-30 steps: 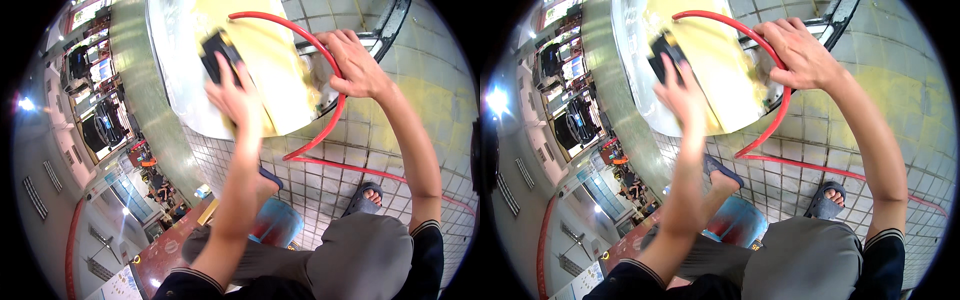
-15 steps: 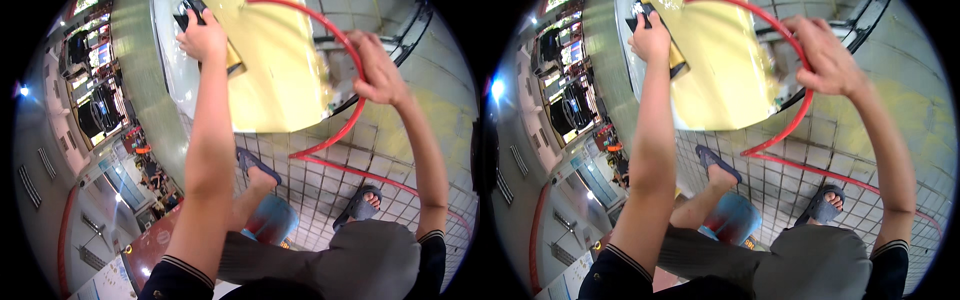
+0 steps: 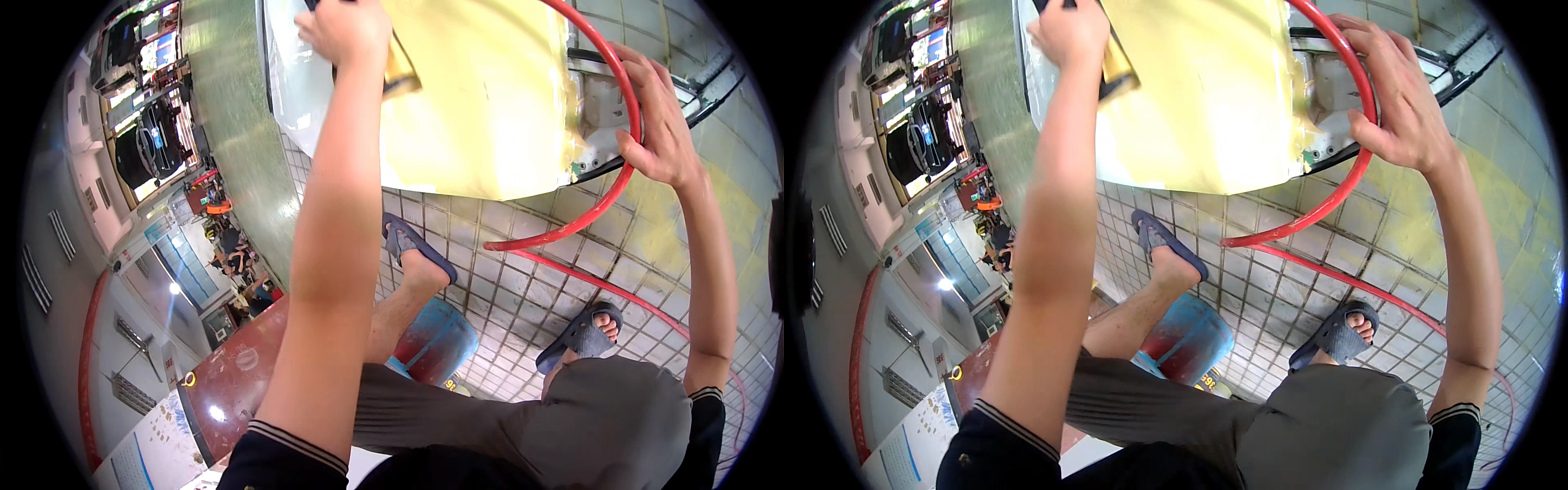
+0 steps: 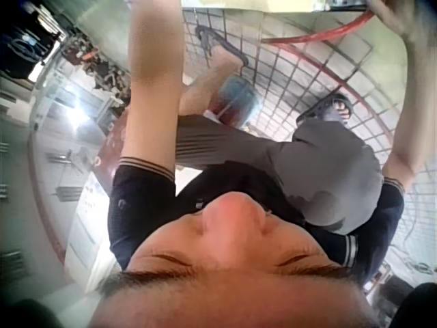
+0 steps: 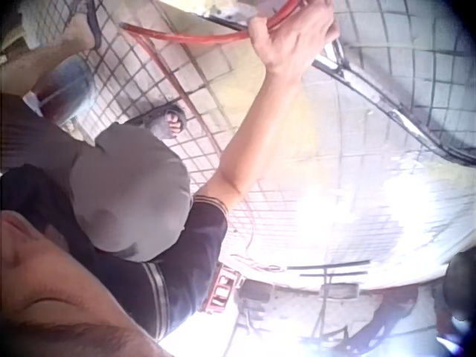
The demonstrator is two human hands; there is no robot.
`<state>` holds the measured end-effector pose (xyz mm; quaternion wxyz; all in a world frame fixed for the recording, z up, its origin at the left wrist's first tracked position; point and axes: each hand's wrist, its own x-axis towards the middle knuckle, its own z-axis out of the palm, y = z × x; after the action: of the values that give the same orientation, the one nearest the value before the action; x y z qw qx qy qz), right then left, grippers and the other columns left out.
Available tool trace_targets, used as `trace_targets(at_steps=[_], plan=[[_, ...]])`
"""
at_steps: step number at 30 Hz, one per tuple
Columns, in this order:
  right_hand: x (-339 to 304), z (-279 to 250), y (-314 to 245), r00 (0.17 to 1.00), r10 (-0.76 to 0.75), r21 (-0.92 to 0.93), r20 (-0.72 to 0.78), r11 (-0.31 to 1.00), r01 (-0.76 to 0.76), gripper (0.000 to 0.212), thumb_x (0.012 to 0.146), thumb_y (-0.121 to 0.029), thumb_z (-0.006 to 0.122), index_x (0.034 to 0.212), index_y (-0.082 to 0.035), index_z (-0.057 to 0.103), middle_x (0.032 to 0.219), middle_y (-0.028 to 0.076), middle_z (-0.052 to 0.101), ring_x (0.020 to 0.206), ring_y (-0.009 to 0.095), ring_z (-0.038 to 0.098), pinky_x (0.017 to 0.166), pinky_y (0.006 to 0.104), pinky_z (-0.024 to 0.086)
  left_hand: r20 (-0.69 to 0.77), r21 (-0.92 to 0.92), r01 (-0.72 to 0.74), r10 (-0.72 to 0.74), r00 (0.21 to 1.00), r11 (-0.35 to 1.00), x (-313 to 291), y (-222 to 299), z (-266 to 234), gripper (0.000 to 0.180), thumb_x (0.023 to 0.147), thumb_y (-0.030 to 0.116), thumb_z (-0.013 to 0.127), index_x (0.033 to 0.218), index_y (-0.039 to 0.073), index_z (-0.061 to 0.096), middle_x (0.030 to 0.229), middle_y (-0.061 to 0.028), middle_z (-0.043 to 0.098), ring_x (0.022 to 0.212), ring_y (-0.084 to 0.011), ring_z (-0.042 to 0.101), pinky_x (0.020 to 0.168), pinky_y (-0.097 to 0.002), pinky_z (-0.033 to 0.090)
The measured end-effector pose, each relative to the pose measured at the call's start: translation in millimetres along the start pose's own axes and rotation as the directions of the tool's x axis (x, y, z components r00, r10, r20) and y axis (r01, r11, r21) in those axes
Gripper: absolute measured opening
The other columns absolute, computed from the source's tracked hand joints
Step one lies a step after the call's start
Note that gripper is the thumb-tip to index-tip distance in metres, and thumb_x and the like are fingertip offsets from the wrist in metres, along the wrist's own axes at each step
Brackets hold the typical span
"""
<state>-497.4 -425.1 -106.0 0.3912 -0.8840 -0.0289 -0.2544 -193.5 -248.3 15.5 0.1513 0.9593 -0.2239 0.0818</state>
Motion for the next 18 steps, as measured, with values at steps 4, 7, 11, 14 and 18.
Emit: trace_targets(at_steps=[4,7,11,14,18], plan=[[-16.4,-3.6,6.8,0.997,0.059,0.043,-0.048,0.997,-0.057,0.076,0.072,-0.025,0.06,0.141,0.004,0.047,0.149,0.028,0.053,0.132,0.048,0.052,0.116,0.0525,0.038,-0.184,0.225,-0.192,0.235,0.954,0.955,-86.0,0.0,14.4,0.057,0.101,0.039,0.069,0.152,0.014,0.062,0.121,-0.0254,0.061,0.119,-0.0429,0.054,0.108,-0.0494,0.042],[-16.5,6.5,10.9,0.999,0.032,0.048,0.011,0.998,-0.033,0.076,0.071,-0.024,0.06,0.14,0.004,0.047,0.148,0.028,0.054,0.132,0.047,0.053,0.115,0.0526,0.038,-0.115,0.097,-0.19,0.201,0.973,0.977,-224.1,-4.4,-12.9,0.062,0.098,0.03,0.075,0.155,0.01,0.06,0.122,-0.0218,0.059,0.117,-0.0386,0.051,0.107,-0.0457,0.041],[-11.8,-1.9,6.1,0.998,-0.011,-0.001,0.063,1.0,0.011,0.076,0.071,-0.027,0.059,0.139,0.004,0.047,0.148,0.026,0.055,0.132,0.046,0.053,0.115,0.0529,0.037,0.021,0.028,-0.231,0.231,0.973,0.972,-235.3,1.2,-27.1,0.066,0.096,0.03,0.077,0.157,0.011,0.058,0.125,-0.0261,0.053,0.113,-0.041,0.053,0.107,-0.0472,0.042],[-10.0,-5.2,1.9,0.997,0.024,-0.041,0.068,0.999,-0.021,0.076,0.071,-0.028,0.059,0.139,0.005,0.047,0.147,0.026,0.055,0.132,0.046,0.052,0.116,0.0533,0.036,-0.021,0.115,-0.215,0.219,0.976,0.97,-137.7,-9.2,-17.1,0.061,0.099,0.039,0.072,0.155,0.02,0.06,0.121,-0.0296,0.054,0.119,-0.0446,0.054,0.108,-0.052,0.042],[-5.4,-0.3,2.8,0.999,0.019,-0.034,0.039,0.999,-0.017,0.078,0.072,-0.028,0.06,0.14,0.006,0.046,0.146,0.026,0.055,0.131,0.046,0.053,0.117,0.0535,0.036,0.059,0.073,0.047,-0.052,0.997,0.996,-34.5,23.4,-6.4,0.051,0.105,0.041,0.061,0.146,0.011,0.066,0.132,-0.0326,0.066,0.13,-0.0513,0.055,0.116,-0.0559,0.039]])
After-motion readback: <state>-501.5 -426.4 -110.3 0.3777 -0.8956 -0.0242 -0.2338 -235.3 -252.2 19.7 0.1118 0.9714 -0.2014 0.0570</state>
